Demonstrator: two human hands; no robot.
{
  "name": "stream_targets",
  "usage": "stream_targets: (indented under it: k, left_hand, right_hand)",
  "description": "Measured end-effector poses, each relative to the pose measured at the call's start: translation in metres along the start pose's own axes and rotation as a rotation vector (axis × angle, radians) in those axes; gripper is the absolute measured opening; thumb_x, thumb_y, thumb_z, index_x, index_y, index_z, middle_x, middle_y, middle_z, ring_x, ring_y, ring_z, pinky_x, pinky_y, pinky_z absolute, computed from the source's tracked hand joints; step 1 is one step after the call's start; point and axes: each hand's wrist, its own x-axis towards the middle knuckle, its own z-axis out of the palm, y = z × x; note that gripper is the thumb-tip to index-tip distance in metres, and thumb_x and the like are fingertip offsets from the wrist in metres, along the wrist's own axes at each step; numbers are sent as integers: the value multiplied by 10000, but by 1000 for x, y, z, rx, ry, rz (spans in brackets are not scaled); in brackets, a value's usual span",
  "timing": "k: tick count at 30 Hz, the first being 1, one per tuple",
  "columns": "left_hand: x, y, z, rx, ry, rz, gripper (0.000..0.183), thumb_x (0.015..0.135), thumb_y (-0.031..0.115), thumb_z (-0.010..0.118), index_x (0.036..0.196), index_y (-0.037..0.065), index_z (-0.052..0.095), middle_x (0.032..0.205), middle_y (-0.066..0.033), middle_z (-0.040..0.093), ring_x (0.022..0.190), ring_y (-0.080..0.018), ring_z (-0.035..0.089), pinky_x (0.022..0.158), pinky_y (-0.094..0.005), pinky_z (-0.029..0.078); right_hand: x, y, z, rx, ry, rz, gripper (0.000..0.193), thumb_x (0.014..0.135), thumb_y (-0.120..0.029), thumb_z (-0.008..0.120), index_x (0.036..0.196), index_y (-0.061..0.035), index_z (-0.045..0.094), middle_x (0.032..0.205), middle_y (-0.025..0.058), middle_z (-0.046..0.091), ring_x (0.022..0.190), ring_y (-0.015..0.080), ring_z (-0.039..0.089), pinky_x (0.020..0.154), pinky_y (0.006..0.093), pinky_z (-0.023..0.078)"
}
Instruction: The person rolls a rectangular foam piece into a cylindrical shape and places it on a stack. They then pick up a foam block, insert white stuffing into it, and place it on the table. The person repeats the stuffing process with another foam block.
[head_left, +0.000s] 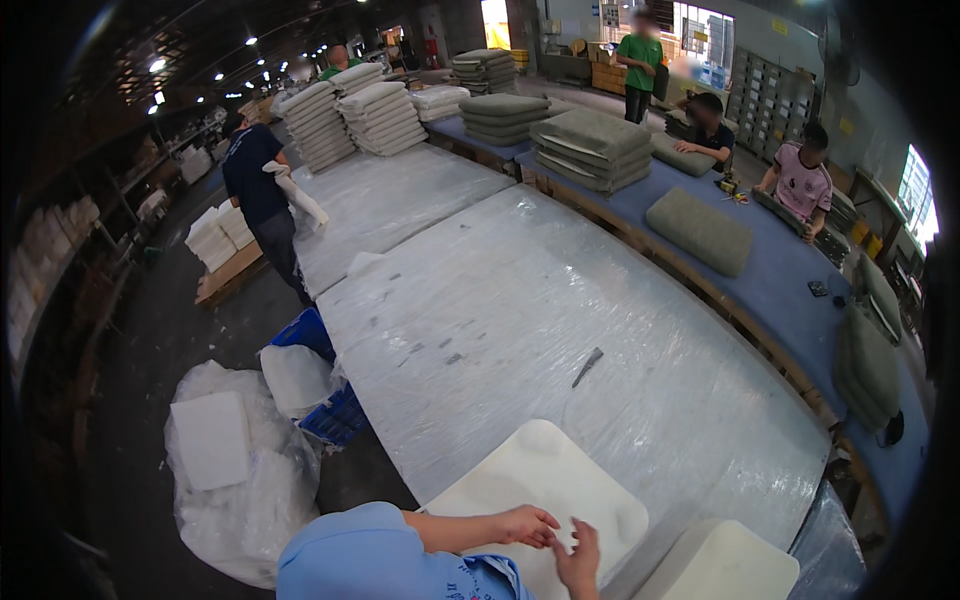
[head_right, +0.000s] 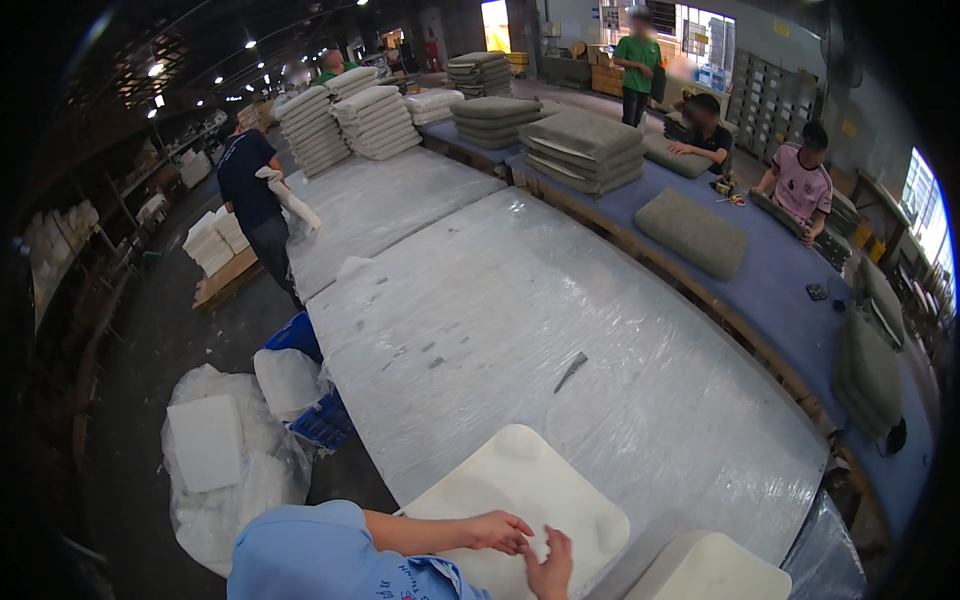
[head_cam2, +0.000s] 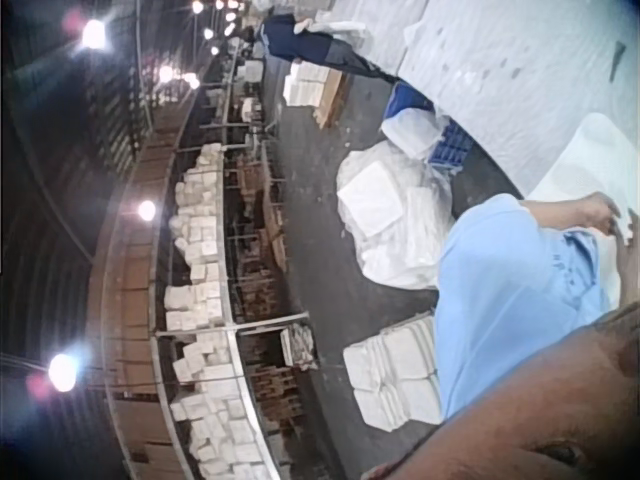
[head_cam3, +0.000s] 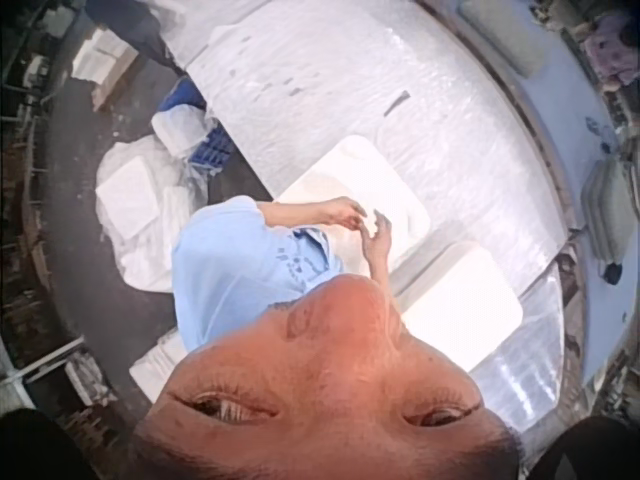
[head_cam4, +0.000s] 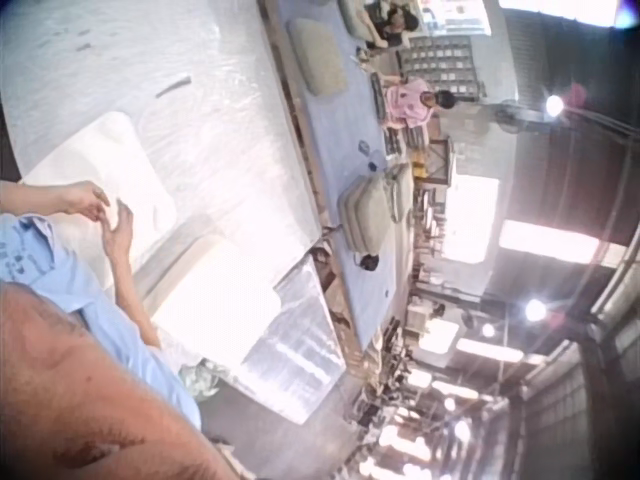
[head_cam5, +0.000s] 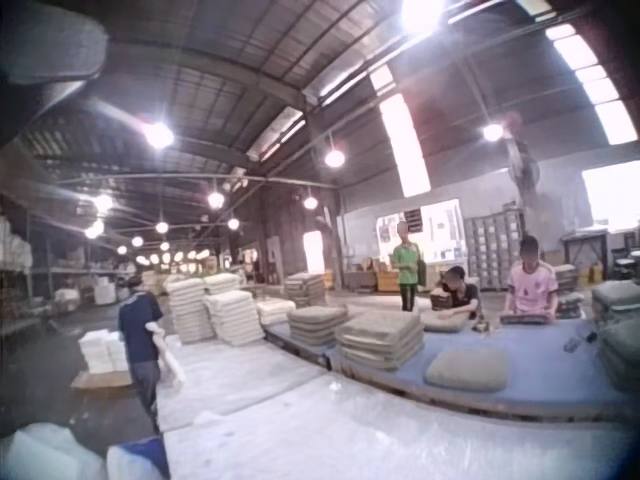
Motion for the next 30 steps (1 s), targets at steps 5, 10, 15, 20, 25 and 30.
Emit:
stream_targets:
  k: [5, 10, 15, 20, 25, 30]
  left_hand:
    - [-12, -27, 46, -7, -158, 33, 416, 953, 48, 525, 1366, 72, 490, 1274, -130, 641, 1119, -221, 672, 952, -401, 573]
    - [-33, -60, 77, -192, -272, 56, 499, 959, 40, 490, 1453, 83, 431, 1328, -113, 581, 1174, -203, 626, 1012, -396, 533]
    - [-57, -100, 124, -298, -383, 81, 571, 939, 21, 507, 1492, 100, 388, 1335, -117, 576, 1190, -207, 616, 1038, -404, 515]
    - [-69, -176, 191, -383, -439, 100, 670, 925, 8, 527, 1545, 126, 302, 1301, -125, 579, 1142, -200, 623, 1028, -389, 509]
    - [-65, -264, 269, -361, -449, 56, 777, 943, 80, 560, 1609, 153, 167, 1242, -126, 594, 1029, -199, 647, 918, -394, 541]
    - [-67, -299, 345, -204, -573, -142, 821, 934, 84, 567, 1625, 179, 133, 1160, -130, 629, 1021, -233, 664, 899, -381, 547]
  right_hand:
    - [-38, -15, 10, 106, 123, 69, 358, 783, -102, 797, 1127, -44, 717, 1260, 182, 584, 1081, 338, 660, 842, 409, 590]
    - [-77, -17, -18, 72, 147, -52, 198, 821, -81, 761, 1011, -34, 731, 1232, 189, 604, 1059, 336, 666, 833, 409, 584]
    - [-131, -5, -50, 34, 197, -225, 102, 833, -85, 759, 923, -40, 737, 1197, 182, 643, 1051, 326, 668, 851, 410, 567]
    - [-223, 20, -100, -26, 196, -259, 74, 831, -74, 762, 895, -40, 745, 1190, 176, 654, 1055, 334, 669, 876, 420, 559]
    - [-333, 39, -167, 27, 180, -204, 120, 823, -28, 771, 943, -38, 762, 1142, 171, 664, 946, 301, 698, 760, 378, 587]
    - [-422, 66, -214, -163, 387, -281, 165, 856, -93, 755, 1008, -27, 751, 1054, 187, 692, 899, 341, 700, 775, 418, 574]
